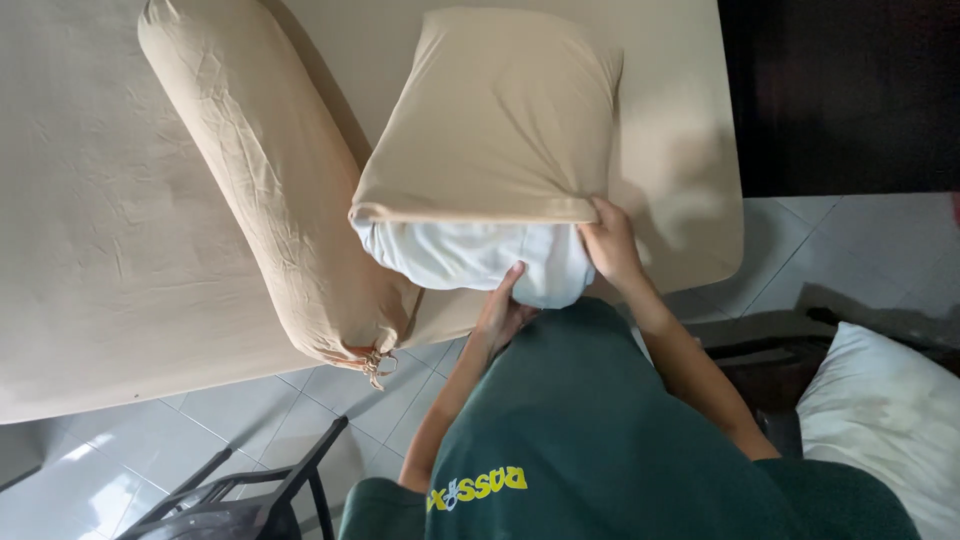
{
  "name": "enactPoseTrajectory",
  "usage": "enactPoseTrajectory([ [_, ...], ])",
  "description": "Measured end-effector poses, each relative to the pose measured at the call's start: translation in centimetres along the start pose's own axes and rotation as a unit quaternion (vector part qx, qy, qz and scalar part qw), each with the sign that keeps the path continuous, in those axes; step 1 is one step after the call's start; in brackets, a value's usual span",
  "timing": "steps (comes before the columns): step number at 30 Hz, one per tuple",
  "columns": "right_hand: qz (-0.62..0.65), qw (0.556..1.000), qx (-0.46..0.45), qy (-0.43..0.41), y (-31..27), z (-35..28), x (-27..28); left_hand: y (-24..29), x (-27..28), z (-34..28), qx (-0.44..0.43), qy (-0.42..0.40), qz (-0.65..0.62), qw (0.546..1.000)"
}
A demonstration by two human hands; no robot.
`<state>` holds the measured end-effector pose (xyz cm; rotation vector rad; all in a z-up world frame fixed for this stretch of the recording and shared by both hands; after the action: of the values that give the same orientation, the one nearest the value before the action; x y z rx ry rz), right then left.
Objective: The person holds a beige pillowcase and turns it inside out to align the corners. They then pick up a white pillow and insert it into the pillowcase, pulling the fabric over the pillow and smoothing it out to complete the task.
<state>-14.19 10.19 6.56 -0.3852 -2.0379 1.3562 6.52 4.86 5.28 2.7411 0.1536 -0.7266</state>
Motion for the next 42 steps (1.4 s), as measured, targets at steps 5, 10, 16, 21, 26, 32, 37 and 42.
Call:
enactPoseTrajectory([
  [5,-0.244,0.961,0.123,-0.054,-2.3,-1.2,0.1,0.0,7.4,8.2,-0.019,0.045,-0.097,0.994],
  [10,-0.037,0.99,-0.082,-0.111,-2.5,-2.8,0.6,-0.7,4.6,6.5,-0.038,0.025,-0.08,0.996],
  [16,0.195,0.948,0.043,-0.249,-4.3,-8.3,-1.9,-2.1,2.1,7.8,-0.042,0.06,-0.049,0.996],
  [21,-0.142,0.953,0.132,-0.233,-7.1,-7.0,-1.6,-3.2,3.1,8.1,-0.023,0.037,-0.129,0.991],
  [26,-0.167,0.974,0.148,-0.028,-5.4,-7.1,2.4,-1.3,-1.3,6.8,0.014,-0.012,-0.173,0.985],
  [32,0.079,0.994,-0.056,0.055,2.4,-8.4,3.5,-2.3,-2.7,6.6,0.029,-0.066,-0.161,0.984],
  [37,0.214,0.966,-0.094,-0.112,1.1,-10.6,0.2,-5.3,0.5,13.6,0.016,-0.083,-0.042,0.996],
  [42,0.151,0.981,-0.122,0.017,-8.0,-8.8,2.4,-3.4,1.0,10.4,0.053,-0.067,-0.048,0.995],
])
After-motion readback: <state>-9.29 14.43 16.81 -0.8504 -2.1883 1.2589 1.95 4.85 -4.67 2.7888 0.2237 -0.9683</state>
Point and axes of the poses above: each hand's wrist, its own z-axis towards the middle knuckle, its own x-axis out of the back of the hand, y = z × x, the point moved 1 cm from there along z, towards the middle knuckle, and after that the axes turned 6 degrees about -z, right-handed, at the moved point
